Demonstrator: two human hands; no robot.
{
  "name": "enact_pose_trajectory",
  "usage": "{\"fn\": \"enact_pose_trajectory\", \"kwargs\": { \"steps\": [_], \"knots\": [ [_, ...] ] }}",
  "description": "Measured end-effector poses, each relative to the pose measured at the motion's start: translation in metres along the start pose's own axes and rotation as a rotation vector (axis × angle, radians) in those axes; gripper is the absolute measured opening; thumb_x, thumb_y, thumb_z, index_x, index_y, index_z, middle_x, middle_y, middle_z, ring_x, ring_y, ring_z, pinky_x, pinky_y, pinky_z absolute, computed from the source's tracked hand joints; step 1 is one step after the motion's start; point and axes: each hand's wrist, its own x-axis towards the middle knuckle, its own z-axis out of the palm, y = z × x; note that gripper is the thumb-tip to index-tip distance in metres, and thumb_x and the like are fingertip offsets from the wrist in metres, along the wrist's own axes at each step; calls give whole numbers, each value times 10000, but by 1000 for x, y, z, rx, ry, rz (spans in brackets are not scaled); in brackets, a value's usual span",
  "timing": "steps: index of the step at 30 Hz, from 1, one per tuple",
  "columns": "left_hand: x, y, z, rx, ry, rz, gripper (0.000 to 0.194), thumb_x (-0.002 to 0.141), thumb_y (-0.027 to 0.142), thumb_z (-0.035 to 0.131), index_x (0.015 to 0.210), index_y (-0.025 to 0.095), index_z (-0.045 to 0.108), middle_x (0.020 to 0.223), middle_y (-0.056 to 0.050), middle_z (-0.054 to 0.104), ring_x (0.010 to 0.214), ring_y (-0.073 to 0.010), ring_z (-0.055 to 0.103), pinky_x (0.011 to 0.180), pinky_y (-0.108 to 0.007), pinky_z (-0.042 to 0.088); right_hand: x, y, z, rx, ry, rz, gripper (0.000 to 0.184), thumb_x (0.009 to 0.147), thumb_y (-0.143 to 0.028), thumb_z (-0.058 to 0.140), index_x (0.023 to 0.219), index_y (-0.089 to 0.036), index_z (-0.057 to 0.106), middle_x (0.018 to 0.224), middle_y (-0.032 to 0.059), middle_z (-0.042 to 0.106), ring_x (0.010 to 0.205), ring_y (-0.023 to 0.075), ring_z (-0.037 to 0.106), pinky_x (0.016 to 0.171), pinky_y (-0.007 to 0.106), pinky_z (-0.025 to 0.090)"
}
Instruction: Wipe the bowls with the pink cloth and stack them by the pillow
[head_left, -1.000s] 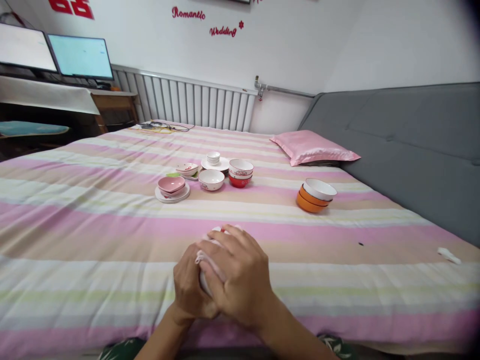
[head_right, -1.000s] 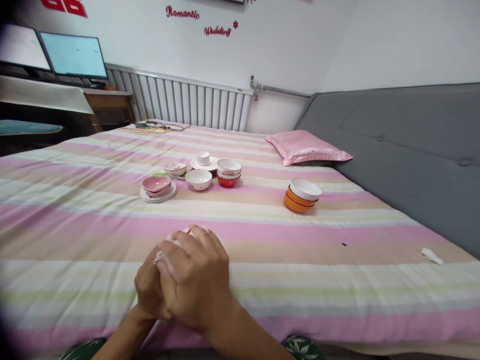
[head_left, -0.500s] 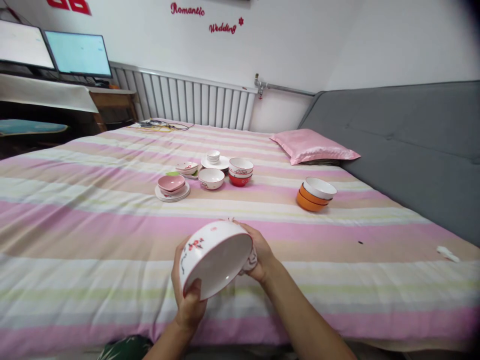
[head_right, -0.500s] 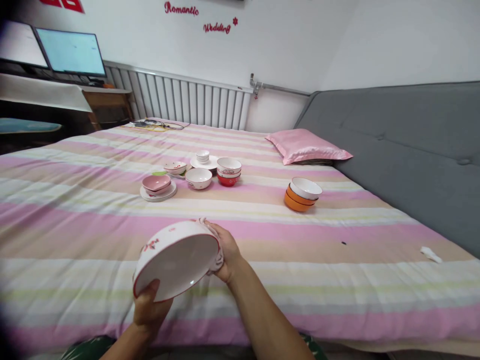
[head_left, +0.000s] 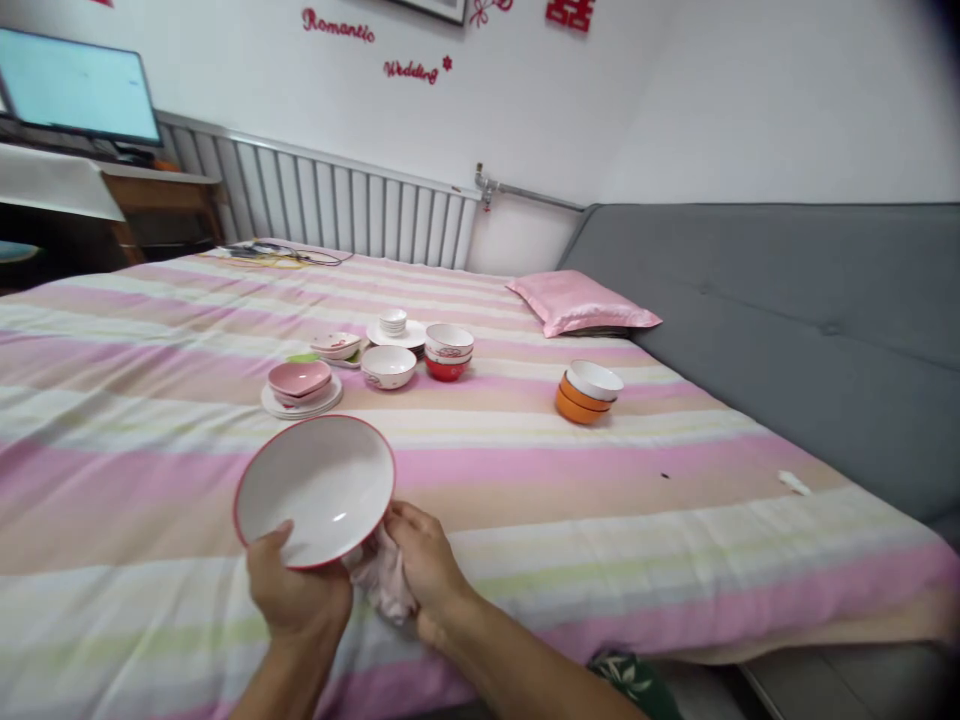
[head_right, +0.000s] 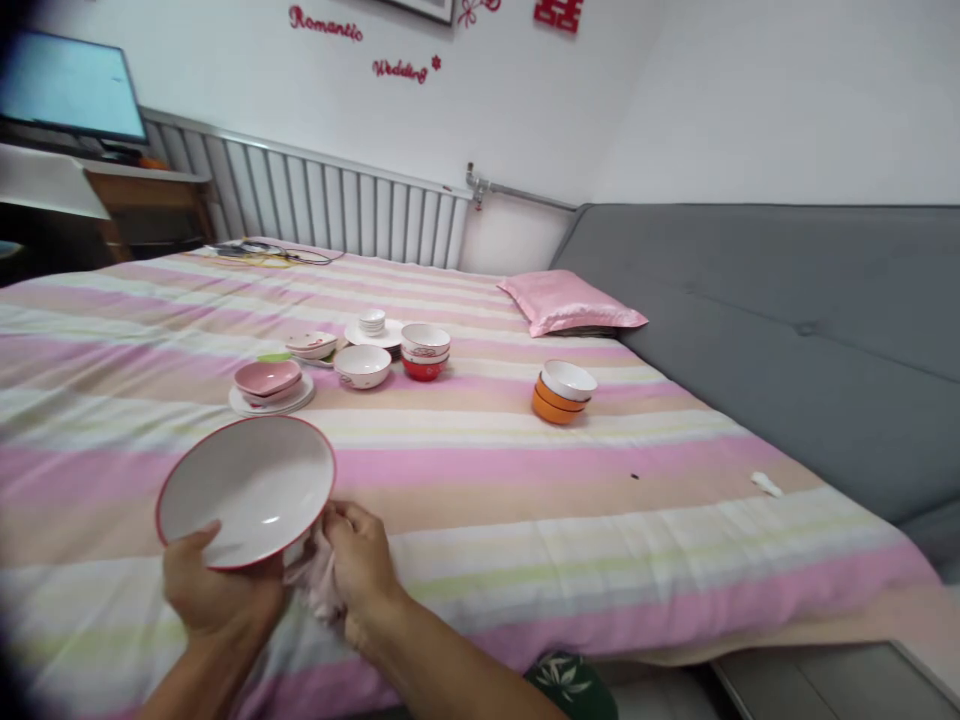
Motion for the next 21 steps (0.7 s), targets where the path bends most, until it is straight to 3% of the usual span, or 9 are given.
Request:
{"fn": "enact_pose_trajectory", "kwargs": {
  "steps": [2,4,7,10,12,14,16,18,21],
  "knots": [
    [3,8,4,-305,-72,-178,476,755,338,362,1188,262,545,978,-29,675,962,-276,612,807,-453,519,4,-9,-9,-56,91,-86,299,612,-279,652,891,-185,597,657,-16,589,482,98,506,469,226,427],
    [3,12,9,-466,-71,-333,413,735,304,432,1114,277,595,972,-12,679,1010,-265,592,841,-430,509,5,-22,-18,-96,109,-127,421,528,-178,695,933,-198,583,688,-34,593,485,86,498,452,204,411],
    [-2,17,17,-478,1,-468,305,720,295,506,986,264,651,945,6,685,1049,-245,570,856,-370,504,-1,-40,-29,-171,-41,-58,509,485,-136,737,970,-173,589,729,-17,619,579,110,558,512,210,445],
    [-8,17,23,-428,17,-524,223,712,306,552,891,243,670,892,15,690,1009,-231,583,814,-328,517,-5,-43,-35,-147,-185,26,459,593,-304,753,996,-157,591,814,22,645,649,127,594,598,246,478],
    [-11,14,24,-396,0,-550,206,706,308,576,874,232,669,834,19,689,954,-227,605,786,-321,524,-5,-35,-36,-120,-117,24,399,645,-357,725,969,-161,600,820,29,653,646,125,597,601,246,478],
    [-14,7,23,-354,-105,-572,243,696,347,606,890,211,664,805,7,691,927,-249,620,780,-350,527,-4,-28,-38,-122,-4,47,289,673,-311,681,906,-159,603,727,11,639,573,112,575,536,221,454],
    [-15,-2,21,-271,-297,-531,352,676,435,631,916,179,656,844,-33,704,960,-292,615,811,-396,516,-2,-26,-43,-125,59,94,161,701,-264,600,811,-146,592,621,-1,600,493,99,538,464,196,412],
    [-12,-10,18,-134,-464,-385,495,674,538,608,981,151,645,988,-89,698,1063,-323,574,898,-423,468,-2,-34,-51,-120,69,148,131,727,-266,520,725,-142,564,556,5,573,434,97,508,416,187,377],
    [-1,-20,14,206,-512,-112,660,748,590,494,1260,173,503,1320,-131,530,1247,-309,439,1040,-453,323,-4,-59,-70,-119,50,208,207,768,-294,416,664,-155,530,495,13,555,344,91,439,360,182,323]
  ]
}}
